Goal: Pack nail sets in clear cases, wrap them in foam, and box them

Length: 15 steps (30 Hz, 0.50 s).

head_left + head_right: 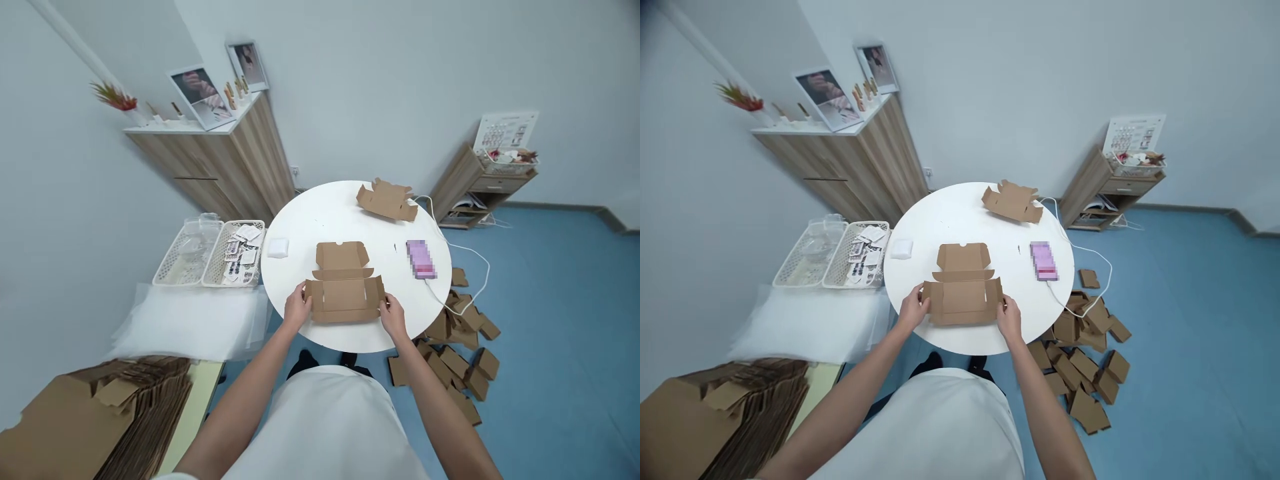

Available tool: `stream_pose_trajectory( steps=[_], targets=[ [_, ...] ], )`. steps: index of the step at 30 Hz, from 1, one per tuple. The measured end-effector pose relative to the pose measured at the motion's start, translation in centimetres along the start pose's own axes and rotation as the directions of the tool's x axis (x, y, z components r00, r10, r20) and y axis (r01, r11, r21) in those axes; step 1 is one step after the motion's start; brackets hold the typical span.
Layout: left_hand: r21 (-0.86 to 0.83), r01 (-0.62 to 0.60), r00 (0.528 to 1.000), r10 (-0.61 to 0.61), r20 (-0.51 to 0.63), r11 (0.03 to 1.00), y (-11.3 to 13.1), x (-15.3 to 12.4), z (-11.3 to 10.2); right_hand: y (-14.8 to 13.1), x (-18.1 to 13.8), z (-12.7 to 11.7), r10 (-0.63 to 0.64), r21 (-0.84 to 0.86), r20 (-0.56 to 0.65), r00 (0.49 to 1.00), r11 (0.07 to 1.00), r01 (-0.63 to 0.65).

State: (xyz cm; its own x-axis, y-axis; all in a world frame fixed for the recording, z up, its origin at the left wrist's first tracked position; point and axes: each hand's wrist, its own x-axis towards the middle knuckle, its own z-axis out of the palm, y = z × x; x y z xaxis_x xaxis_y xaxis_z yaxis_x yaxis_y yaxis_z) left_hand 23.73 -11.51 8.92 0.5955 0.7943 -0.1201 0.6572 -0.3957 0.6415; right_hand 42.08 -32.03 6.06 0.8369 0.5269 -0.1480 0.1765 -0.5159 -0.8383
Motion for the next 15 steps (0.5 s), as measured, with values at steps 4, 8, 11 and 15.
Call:
stream_pose_trajectory(
  steps=[4, 8, 11, 15],
  targets=[
    [0.077, 0.038, 0.998, -0.043, 0.055, 0.996, 0.6, 1.4, 1.1, 0.9, 0.6, 0.6, 0.041, -0.050, -0.015, 0.999, 0.998, -0.042],
    [0.076, 0.042, 0.993, -0.050, 0.105, 0.996, 0.5, 3.0, 1.7, 0.8, 1.0, 1.4, 0.076, -0.113, -0.026, 0.997, 0.990, -0.079],
    [0.075, 0.004, 0.993, -0.013, 0.120, 0.997, 0.3, 3.6, 1.7, 0.5, 1.2, 1.6, 0.088, -0.150, -0.007, 0.996, 0.985, -0.088],
    [0.210, -0.172, 0.984, 0.157, 0.089, 0.963, 0.0, 2.6, 1.1, 0.2, 1.2, 1.0, 0.079, -0.225, -0.066, 0.995, 0.970, -0.092]
  ],
)
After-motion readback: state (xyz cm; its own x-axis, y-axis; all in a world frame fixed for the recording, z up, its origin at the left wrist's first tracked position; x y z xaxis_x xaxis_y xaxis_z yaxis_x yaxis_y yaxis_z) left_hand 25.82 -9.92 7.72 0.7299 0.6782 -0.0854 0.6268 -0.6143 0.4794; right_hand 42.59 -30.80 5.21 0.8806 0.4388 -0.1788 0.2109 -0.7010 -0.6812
